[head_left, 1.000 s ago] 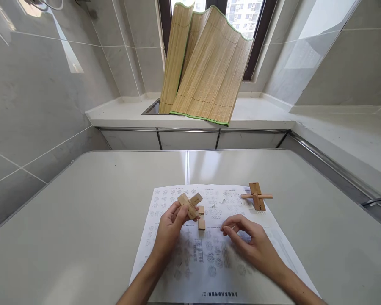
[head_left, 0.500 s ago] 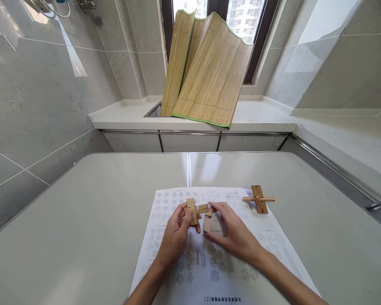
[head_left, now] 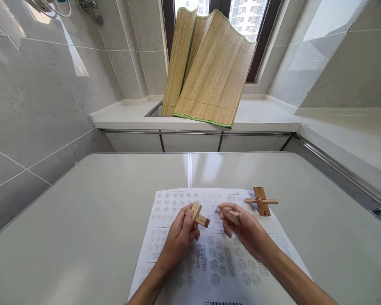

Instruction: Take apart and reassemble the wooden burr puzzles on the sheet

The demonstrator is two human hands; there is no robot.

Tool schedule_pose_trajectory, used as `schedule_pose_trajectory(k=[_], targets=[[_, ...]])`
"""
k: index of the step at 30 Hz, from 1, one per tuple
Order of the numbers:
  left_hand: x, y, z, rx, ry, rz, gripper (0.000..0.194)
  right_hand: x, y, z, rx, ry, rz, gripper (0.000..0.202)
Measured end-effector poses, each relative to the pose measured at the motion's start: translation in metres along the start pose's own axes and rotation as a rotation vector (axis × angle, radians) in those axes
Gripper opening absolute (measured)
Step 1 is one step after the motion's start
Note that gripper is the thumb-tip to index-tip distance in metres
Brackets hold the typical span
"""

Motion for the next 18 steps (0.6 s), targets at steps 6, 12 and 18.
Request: schedule_pose_trajectory(k=[6,12,18], targets=[[0.0040,-0.0073,-0.0001,0.023,0.034,0.026,0.055,0.0020,-0.0043,0.0015,-0.260,-0.095,0.022,0.059],[0.0060,-0.0087,-0.0050,-0.043,0.046,0.036,0.055,0.0008,-0.0051,0.0005,-0.292,-0.182,0.026,0.066],[0.0059,-0.0054,0.0025,-0.064,0.029,0.135,0.055,0.0053,-0.0074,-0.0074,-0.220,-0.171,0.116,0.056]])
Point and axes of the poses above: each hand's wrist, its own x-axis away from the middle knuckle, its own y-axis out of the back of the hand, z = x × y, the point moved 4 cm from there along -x, towards the middle knuckle, and after that the axes turned 1 degree about y, right-handed, at the moved point
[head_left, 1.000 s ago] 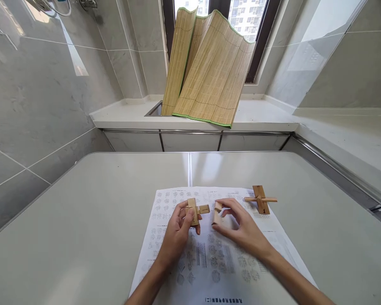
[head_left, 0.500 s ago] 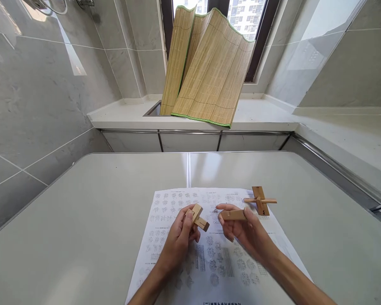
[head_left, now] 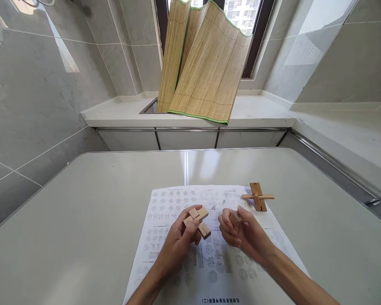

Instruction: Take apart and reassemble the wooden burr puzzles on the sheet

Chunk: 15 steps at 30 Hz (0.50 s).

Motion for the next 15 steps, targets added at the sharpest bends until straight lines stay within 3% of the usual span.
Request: schedule_pose_trajectory(k=[6,15], targets=[[-0.001,0.002,0.006,0.013,-0.001,0.030,0.060,0.000,-0.002,-0.002,0.028,0.027,-0.070,0.053],[0.001,-0.008,0.003,-0.042,-0.027,0.090,0.056,0.000,-0.001,-0.011,0.069,-0.006,-0.060,0.045]])
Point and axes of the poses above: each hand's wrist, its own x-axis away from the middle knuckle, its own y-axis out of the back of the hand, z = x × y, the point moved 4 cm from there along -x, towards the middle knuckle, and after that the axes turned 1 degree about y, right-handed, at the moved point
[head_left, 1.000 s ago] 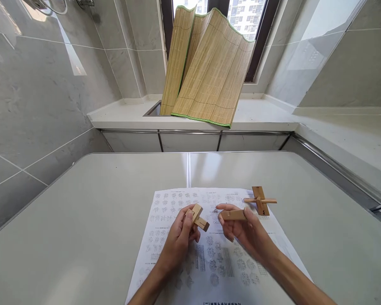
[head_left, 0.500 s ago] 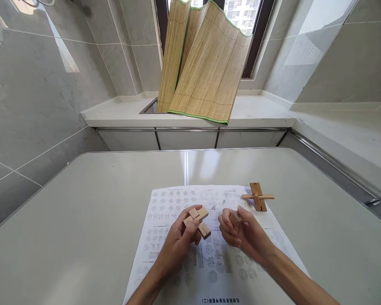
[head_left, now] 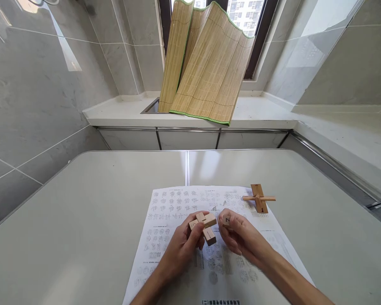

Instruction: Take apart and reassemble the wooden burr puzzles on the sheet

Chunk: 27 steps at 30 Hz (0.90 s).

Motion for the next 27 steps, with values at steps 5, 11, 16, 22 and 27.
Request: schedule_pose_trajectory(k=[5,11,16,22,27], targets=[[-0.001,0.006,0.007,-0.032,-0.004,-0.073,0.054,0.000,0.005,0.003,0.045,0.012,-0.102,0.049],[-0.002,0.007,0.006,-0.087,-0.002,-0.102,0.052,0.000,-0.001,0.019,0.175,0.118,-0.143,0.046],[-0.002,0.008,0.004,-0.101,0.000,-0.128,0.054,0.001,0.004,0.022,0.353,0.197,-0.196,0.036],[-0.001,0.006,0.006,-0.069,-0.023,-0.126,0.053,0.006,0.001,0.022,0.432,0.224,-0.242,0.036],[0.000,0.006,0.006,-0.098,-0.059,-0.169,0.051,0.007,-0.004,0.026,0.408,0.248,-0.218,0.032]])
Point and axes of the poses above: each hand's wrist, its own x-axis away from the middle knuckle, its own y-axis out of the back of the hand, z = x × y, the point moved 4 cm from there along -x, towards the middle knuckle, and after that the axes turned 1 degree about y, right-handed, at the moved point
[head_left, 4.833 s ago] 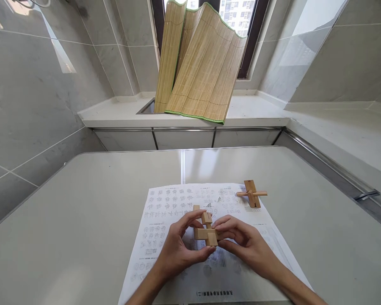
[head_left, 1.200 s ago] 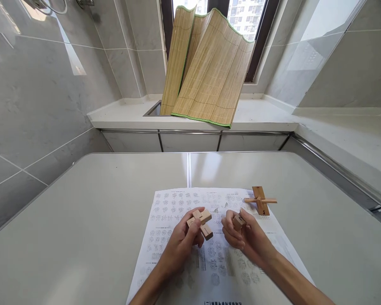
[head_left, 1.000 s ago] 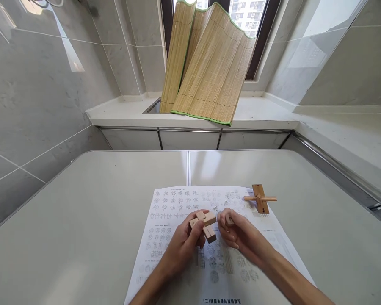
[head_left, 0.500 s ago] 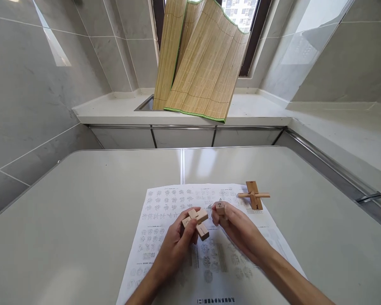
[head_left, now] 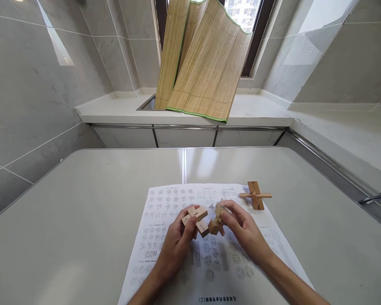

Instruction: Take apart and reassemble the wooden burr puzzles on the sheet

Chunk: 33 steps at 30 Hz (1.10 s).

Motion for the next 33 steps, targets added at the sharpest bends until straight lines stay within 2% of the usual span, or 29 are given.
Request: schedule_pose_trajectory(k=[4,9,13,16,22,27,33], targets=[[0.001,0.001,-0.003,-0.087,-0.013,-0.018,0.053,0.000,-0.001,0.002,-0.079,-0.014,-0.006,0.032],[0.002,0.001,-0.008,-0.283,-0.178,-0.067,0.048,0.004,-0.002,-0.001,-0.080,-0.012,-0.068,0.029],[0.002,0.003,-0.005,-0.331,-0.202,-0.114,0.048,0.006,-0.009,-0.003,-0.002,0.015,0.012,0.036],[0.002,0.005,-0.003,-0.317,-0.182,-0.116,0.051,0.006,-0.011,-0.001,0.142,0.116,0.029,0.028],[0.005,-0.001,-0.006,-0.344,-0.202,0.002,0.048,0.009,-0.009,0.002,0.358,0.278,-0.043,0.017],[0.006,0.001,0.000,-0.382,-0.198,-0.030,0.046,0.013,-0.010,0.006,0.487,0.420,-0.063,0.013],[0.005,0.002,0.004,-0.504,-0.302,-0.031,0.043,0.015,-0.011,0.011,0.603,0.559,-0.040,0.018]])
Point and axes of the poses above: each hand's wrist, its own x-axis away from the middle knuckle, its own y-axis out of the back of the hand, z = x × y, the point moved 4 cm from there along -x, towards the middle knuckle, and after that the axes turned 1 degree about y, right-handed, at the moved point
